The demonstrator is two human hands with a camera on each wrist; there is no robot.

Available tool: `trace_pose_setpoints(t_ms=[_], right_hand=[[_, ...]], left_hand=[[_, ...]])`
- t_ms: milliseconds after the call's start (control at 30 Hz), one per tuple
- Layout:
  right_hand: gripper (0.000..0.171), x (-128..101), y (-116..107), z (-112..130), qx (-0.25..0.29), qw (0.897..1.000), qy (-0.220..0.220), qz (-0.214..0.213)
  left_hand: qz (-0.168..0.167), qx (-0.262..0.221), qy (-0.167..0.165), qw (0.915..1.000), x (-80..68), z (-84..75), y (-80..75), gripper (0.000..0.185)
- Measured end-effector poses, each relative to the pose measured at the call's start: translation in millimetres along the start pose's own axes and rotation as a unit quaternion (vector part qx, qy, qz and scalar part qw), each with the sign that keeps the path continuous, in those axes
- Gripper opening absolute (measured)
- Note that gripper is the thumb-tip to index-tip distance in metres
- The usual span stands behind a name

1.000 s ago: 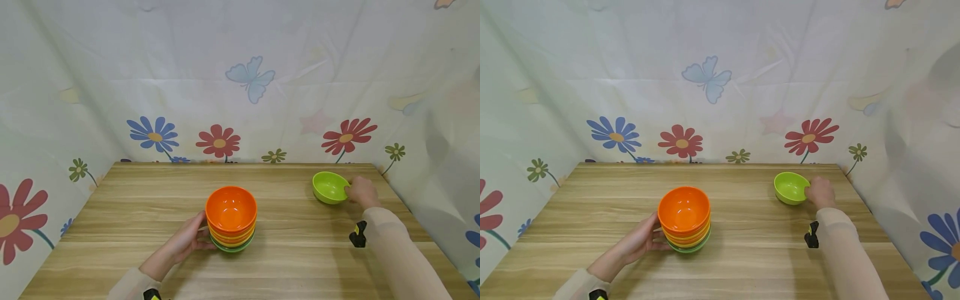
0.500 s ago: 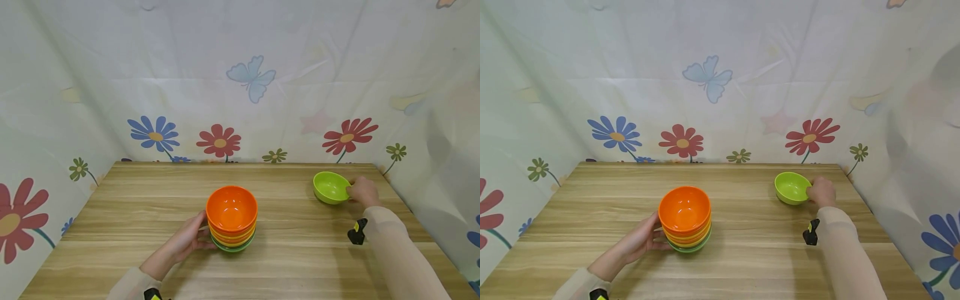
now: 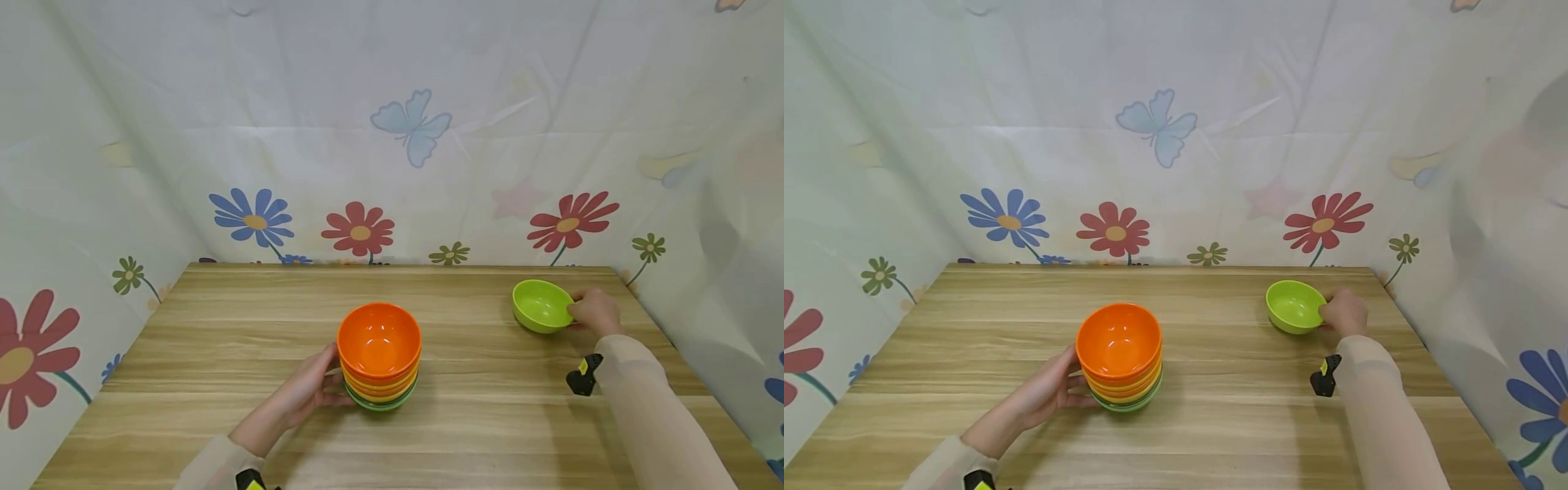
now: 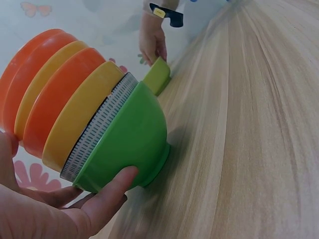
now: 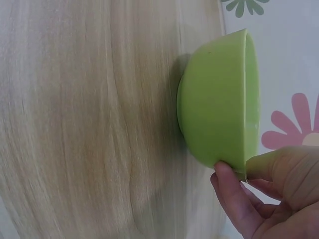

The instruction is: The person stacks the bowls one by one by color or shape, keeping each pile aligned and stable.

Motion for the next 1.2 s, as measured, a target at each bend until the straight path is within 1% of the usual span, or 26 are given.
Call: trace_pose_setpoints(t_ms=[300, 433, 700, 867, 1067, 1200], right_hand=[[0.041, -0.4, -0.2, 0.0, -0.007, 1.000, -0.004, -0.017], [0.041, -0.9, 0.2, 1.1, -0.010, 1.000, 0.003, -0.023], [0.040, -2.0, -0.5, 3.7, -0.019, 1.000, 0.008, -0.022], [0.040, -3.3, -1.9, 6.5, -0.028, 0.999, 0.008, -0.030], [0.041, -4.9, -3.6, 11.6, -0.013, 0.999, 0.019, -0.022], [0.042, -5.0, -4.7, 15.6, -0.015, 1.000, 0.010, -0.023]], left_hand=[[-0.002, 0.003, 0.002, 1.0000, -0.1, 0.2, 0.1, 0.073], [-0.003, 0.002, 0.001, 1.0000, -0.5, -0.1, 0.5, 0.071], [-0.004, 0.003, 0.002, 1.0000, -0.8, 0.0, 0.5, 0.070], [-0.002, 0.003, 0.001, 1.0000, -1.4, -0.2, 1.0, 0.071], [-0.002, 0.004, 0.001, 1.0000, -1.8, -0.6, 1.0, 0.071], [-0.003, 0.004, 0.002, 1.0000, -1.6, -0.8, 1.3, 0.070]])
Point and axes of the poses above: each hand's wrist, its own x-axis towards the middle knuckle, its own y-axis out of the palm, z = x × y, the point moved 2 cm from there along x, towards the middle knuckle, and after that the axes turned 1 degree about z, right-handed, at the moved point
